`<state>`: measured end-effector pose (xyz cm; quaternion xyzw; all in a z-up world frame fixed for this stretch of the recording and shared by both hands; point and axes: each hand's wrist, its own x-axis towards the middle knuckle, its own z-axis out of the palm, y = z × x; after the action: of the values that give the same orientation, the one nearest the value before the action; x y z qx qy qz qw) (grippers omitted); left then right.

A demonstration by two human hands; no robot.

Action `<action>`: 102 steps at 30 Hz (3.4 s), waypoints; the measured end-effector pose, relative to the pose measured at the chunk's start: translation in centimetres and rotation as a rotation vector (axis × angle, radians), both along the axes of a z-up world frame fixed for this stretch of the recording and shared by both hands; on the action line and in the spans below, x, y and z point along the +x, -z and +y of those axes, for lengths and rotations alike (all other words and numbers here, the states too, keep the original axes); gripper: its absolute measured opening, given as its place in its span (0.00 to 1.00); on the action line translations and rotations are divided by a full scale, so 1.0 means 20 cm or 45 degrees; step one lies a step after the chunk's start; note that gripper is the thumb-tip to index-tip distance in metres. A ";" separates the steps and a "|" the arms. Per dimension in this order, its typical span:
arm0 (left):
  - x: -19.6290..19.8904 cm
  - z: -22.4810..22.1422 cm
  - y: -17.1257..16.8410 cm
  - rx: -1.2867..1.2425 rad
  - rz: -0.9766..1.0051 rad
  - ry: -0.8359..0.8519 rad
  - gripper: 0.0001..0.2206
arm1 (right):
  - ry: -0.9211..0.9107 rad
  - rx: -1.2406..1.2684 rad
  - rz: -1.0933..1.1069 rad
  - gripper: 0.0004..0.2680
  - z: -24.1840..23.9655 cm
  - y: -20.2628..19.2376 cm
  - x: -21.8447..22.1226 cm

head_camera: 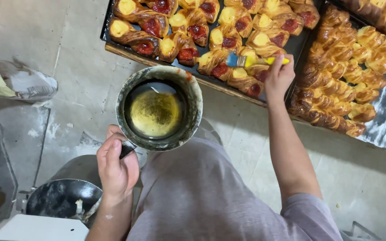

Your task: Apply glaze to baked pastries using a brush

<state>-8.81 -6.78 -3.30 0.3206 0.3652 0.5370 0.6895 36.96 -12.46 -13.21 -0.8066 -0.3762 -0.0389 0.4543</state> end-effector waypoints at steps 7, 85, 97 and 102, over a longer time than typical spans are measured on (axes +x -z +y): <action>-0.06 0.05 -0.01 0.016 -0.009 0.057 0.14 | 0.113 -0.028 -0.036 0.11 -0.19 0.01 -0.18; 0.99 -0.30 -0.09 -0.044 0.089 0.003 0.13 | -0.186 0.434 0.489 0.10 0.39 -0.30 1.15; 0.98 -0.39 -0.11 -0.008 0.107 -0.138 0.14 | -0.099 0.114 -0.168 0.13 0.82 0.12 1.43; 1.00 -0.39 -0.09 -0.035 0.113 -0.146 0.15 | -0.311 0.074 0.021 0.12 0.88 0.10 1.36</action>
<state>11.12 -14.56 -1.42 0.3131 0.4205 0.5558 0.6451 64.13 5.15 -15.28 -0.7414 -0.4667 0.0125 0.4821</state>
